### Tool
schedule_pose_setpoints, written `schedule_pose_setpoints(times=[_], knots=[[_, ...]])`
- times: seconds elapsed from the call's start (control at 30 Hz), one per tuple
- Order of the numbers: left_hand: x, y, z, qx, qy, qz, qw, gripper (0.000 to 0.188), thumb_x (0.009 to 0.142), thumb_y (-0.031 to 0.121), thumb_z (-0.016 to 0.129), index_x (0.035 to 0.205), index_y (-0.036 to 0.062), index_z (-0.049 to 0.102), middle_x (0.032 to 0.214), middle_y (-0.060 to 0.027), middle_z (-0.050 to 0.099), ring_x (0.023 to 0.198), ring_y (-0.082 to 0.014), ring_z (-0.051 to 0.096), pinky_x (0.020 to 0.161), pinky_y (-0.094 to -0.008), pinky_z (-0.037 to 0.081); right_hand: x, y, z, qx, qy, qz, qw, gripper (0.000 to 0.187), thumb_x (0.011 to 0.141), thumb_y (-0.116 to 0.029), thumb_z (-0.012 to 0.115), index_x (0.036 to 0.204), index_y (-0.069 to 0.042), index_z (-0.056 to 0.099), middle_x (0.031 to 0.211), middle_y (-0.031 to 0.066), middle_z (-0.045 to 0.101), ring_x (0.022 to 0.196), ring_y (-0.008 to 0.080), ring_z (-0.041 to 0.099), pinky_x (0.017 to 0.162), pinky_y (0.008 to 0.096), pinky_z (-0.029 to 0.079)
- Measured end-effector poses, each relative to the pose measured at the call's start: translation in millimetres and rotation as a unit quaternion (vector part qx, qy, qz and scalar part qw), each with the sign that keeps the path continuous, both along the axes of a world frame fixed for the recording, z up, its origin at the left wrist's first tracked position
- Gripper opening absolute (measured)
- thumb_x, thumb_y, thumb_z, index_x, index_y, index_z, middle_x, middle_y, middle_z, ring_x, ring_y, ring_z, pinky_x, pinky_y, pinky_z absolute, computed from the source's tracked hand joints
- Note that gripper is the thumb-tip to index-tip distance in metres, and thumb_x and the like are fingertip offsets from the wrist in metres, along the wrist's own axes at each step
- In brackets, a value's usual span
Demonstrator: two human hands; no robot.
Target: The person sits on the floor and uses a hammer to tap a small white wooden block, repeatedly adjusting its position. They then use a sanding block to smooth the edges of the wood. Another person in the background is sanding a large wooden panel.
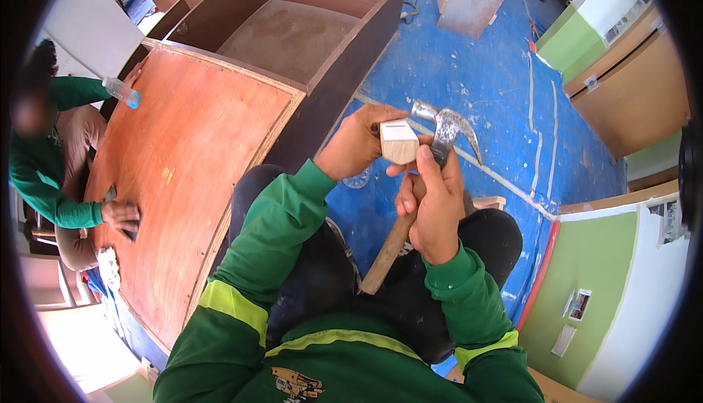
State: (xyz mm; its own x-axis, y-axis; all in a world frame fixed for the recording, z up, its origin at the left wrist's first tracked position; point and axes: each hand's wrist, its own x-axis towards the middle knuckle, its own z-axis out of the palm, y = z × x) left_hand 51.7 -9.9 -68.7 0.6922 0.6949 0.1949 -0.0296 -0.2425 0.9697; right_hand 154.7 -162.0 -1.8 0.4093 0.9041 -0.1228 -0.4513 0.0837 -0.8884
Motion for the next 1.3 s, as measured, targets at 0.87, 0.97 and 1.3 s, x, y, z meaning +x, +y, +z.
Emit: schedule_pose_setpoints(times=[0.87,0.97,1.3], knots=[[3,-1,-7,0.003,0.021,0.033,0.999,0.049,0.085,0.008,0.086,0.133,0.0063,0.072,0.128,-0.0165,0.068,0.116,-0.0279,0.071,0.099,-0.0371,0.058,3,0,1,-0.005,0.016,0.003,1.000,0.025,0.113,-0.026,0.051,0.132,-0.010,0.054,0.093,0.0135,0.070,0.049,0.0062,0.044,0.047,0.0240,0.041],[4,-1,-5,0.004,0.025,0.034,0.999,0.048,0.086,0.008,0.086,0.132,0.0061,0.072,0.128,-0.0165,0.068,0.116,-0.0282,0.071,0.100,-0.0372,0.058,3,0,3,-0.011,0.019,-0.002,1.000,0.025,0.113,-0.025,0.050,0.132,-0.010,0.054,0.093,0.0138,0.070,0.049,0.0061,0.044,0.047,0.0241,0.041],[3,-4,3,0.044,0.050,0.042,0.997,0.042,0.092,0.009,0.081,0.131,-0.0016,0.070,0.125,-0.0135,0.069,0.115,-0.0226,0.070,0.100,-0.0348,0.056,3,1,2,-0.003,0.021,-0.001,1.000,0.024,0.113,-0.025,0.051,0.130,-0.009,0.054,0.091,0.0142,0.069,0.049,0.0052,0.045,0.046,0.0227,0.042]])
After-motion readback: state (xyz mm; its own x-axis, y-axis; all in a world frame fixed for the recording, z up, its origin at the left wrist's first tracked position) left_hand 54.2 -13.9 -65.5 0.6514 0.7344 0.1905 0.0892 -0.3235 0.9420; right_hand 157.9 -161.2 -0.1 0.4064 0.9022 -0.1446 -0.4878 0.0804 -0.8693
